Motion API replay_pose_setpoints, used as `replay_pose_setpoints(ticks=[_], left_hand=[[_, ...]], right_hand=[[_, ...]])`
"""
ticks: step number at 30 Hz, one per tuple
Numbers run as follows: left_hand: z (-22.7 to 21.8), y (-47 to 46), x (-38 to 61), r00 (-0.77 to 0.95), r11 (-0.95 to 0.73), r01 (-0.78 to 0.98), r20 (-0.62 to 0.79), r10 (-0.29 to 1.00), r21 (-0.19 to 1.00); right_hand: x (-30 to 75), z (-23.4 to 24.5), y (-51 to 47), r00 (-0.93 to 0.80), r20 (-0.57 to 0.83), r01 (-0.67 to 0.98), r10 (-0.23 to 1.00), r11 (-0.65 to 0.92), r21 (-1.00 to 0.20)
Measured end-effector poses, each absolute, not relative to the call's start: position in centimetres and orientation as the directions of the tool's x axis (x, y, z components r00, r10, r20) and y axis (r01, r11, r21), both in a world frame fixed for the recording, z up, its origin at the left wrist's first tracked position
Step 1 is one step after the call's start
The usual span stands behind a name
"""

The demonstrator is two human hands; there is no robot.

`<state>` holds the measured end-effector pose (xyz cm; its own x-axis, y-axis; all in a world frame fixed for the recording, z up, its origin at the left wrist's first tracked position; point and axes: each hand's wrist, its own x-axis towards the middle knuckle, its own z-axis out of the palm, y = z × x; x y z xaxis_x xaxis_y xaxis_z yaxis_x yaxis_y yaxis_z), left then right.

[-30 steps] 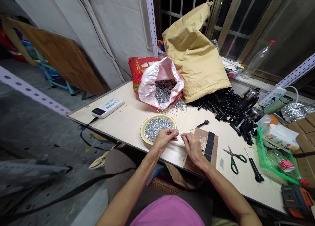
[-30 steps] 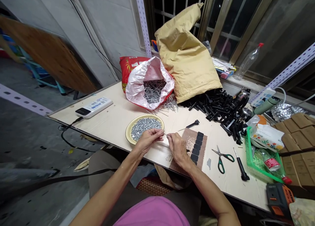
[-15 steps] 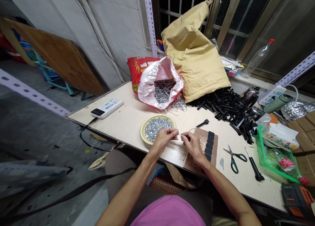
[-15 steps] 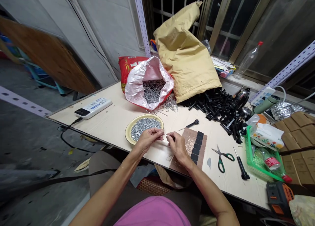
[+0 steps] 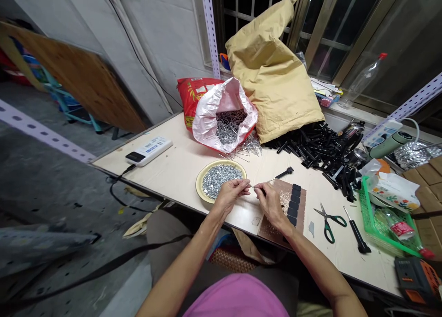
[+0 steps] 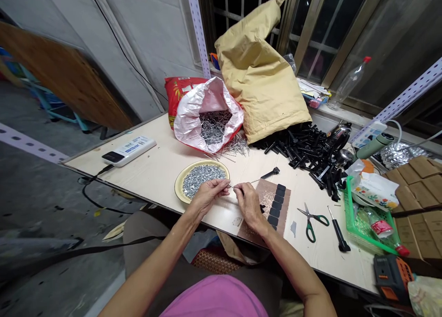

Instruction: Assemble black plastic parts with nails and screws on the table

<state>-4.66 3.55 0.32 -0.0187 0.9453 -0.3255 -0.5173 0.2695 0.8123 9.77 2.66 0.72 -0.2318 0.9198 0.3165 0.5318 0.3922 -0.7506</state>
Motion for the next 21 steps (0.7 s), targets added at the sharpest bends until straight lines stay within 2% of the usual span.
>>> replay_pose_setpoints(ticks=[3, 8, 13, 16, 18, 21], left_hand=[[0.2, 3.6, -4.5, -0.030, 0.254, -0.537, -0.319, 0.947, 0.804], [-0.2, 3.3, -3.8, -0.144, 0.163, -0.471, -0.259, 0.955, 0.867], [-0.4, 3.1, -3.2, -0.223, 0.087, -0.390, -0.186, 0.957, 0.917], [-0.4, 3.0, -3.1, -0.217, 0.097, -0.391, -0.194, 0.957, 0.915], [-0.4, 3.0, -3.1, -0.196, 0.118, -0.401, -0.211, 0.958, 0.909], [-0.2, 3.0, -3.0, -0.130, 0.182, -0.463, -0.270, 0.954, 0.867]], right_hand=[[9.5, 0.1, 2.8, -0.217, 0.355, 0.591, 0.909, 0.412, -0.694], [9.2, -1.5, 2.8, -0.178, 0.402, 0.674, 0.898, 0.409, -0.615], [9.4, -2.4, 2.1, -0.229, 0.480, 0.813, 0.847, 0.437, -0.384], [9.9, -2.4, 1.5, -0.257, 0.528, 0.863, 0.809, 0.439, -0.251], [10.3, -2.2, 1.2, -0.259, 0.538, 0.875, 0.802, 0.431, -0.221], [10.9, -1.8, 1.0, -0.237, 0.531, 0.870, 0.814, 0.421, -0.256]])
